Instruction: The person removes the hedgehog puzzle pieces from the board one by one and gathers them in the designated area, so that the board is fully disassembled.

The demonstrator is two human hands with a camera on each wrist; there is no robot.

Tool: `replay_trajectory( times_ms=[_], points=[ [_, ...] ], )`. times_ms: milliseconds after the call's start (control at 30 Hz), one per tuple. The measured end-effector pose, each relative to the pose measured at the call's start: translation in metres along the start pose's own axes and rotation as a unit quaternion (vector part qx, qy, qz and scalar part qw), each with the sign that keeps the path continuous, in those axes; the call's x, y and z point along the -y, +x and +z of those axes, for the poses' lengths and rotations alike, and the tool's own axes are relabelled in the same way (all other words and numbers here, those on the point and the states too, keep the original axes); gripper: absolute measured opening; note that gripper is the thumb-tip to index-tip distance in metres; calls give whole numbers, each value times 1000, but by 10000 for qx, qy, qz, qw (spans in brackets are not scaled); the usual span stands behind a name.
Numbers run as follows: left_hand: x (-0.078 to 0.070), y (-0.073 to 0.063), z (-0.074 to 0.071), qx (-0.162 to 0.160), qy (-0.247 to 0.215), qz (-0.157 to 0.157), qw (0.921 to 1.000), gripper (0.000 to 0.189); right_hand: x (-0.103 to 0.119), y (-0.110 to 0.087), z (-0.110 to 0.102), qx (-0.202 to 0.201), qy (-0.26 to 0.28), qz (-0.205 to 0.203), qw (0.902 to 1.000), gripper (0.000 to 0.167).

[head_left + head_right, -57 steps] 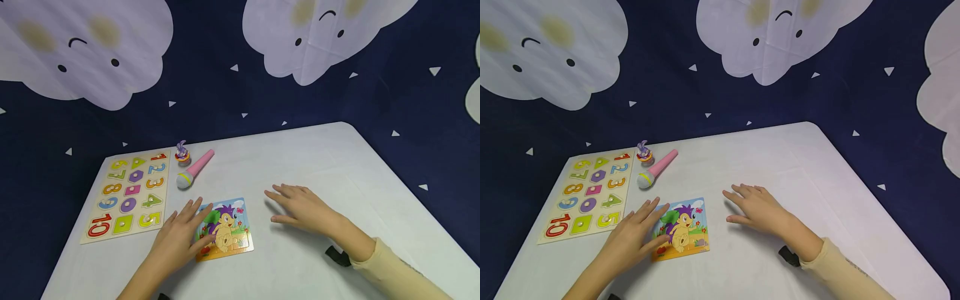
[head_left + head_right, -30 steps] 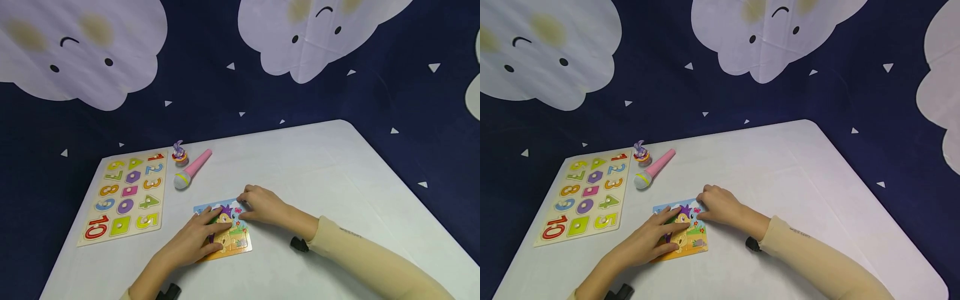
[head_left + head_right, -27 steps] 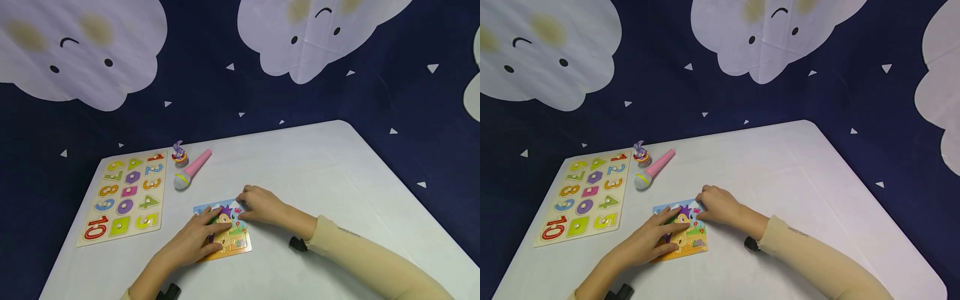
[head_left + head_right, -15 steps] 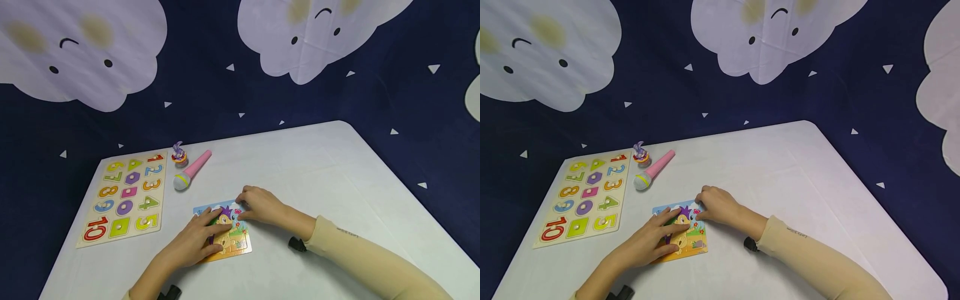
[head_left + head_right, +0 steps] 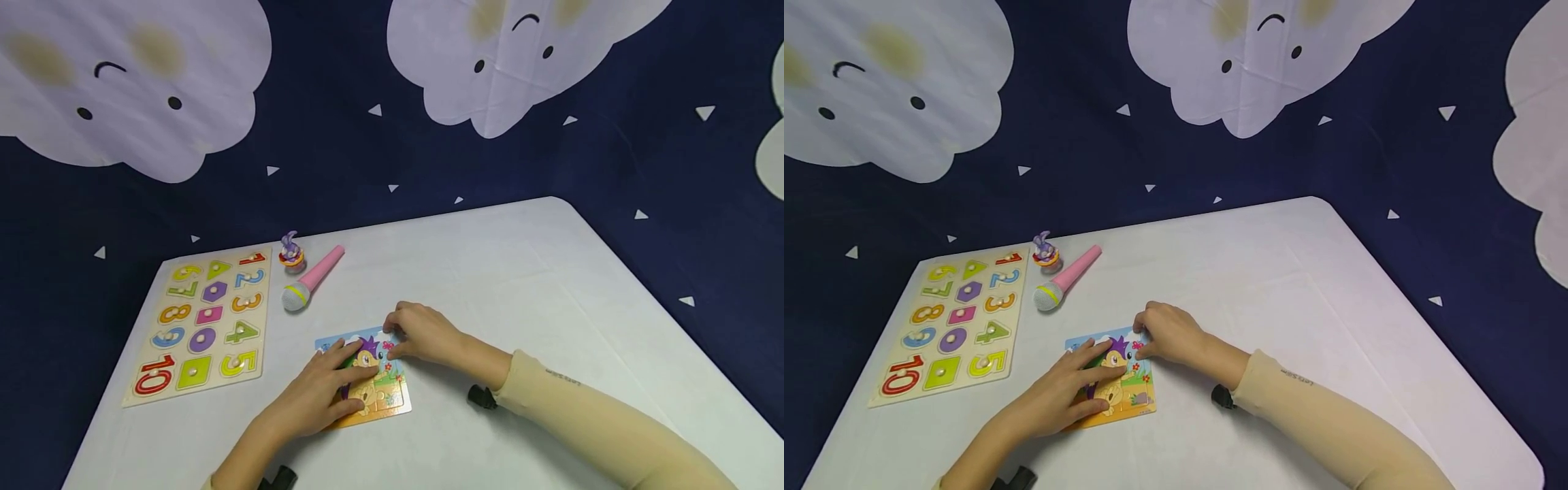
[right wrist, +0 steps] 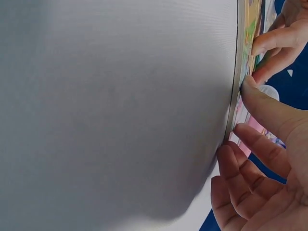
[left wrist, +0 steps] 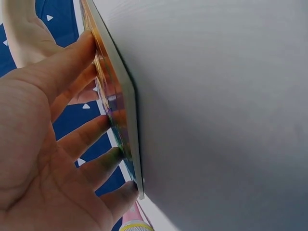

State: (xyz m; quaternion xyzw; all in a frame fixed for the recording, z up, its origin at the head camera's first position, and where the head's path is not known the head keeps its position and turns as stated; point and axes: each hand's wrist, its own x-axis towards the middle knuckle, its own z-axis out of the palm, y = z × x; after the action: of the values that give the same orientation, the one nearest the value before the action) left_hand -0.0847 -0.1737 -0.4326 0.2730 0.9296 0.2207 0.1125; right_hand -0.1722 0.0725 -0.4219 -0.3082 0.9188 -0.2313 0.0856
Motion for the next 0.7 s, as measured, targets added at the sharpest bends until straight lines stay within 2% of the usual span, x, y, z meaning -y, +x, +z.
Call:
replay_trajectory(
  times_ms=[200, 400, 700],
  points=[
    [-1, -1, -1, -19, 37, -98, 9999, 49, 2, 6, -3, 241, 162, 74, 9996, 39],
    [-2, 0, -2, 4, 81, -46, 10000, 48, -1, 10, -4, 434, 362, 296, 9980, 42],
    [-3, 1, -3, 87, 62, -89, 9999, 49, -4, 11, -2, 394, 472, 250, 9978, 43]
  ],
)
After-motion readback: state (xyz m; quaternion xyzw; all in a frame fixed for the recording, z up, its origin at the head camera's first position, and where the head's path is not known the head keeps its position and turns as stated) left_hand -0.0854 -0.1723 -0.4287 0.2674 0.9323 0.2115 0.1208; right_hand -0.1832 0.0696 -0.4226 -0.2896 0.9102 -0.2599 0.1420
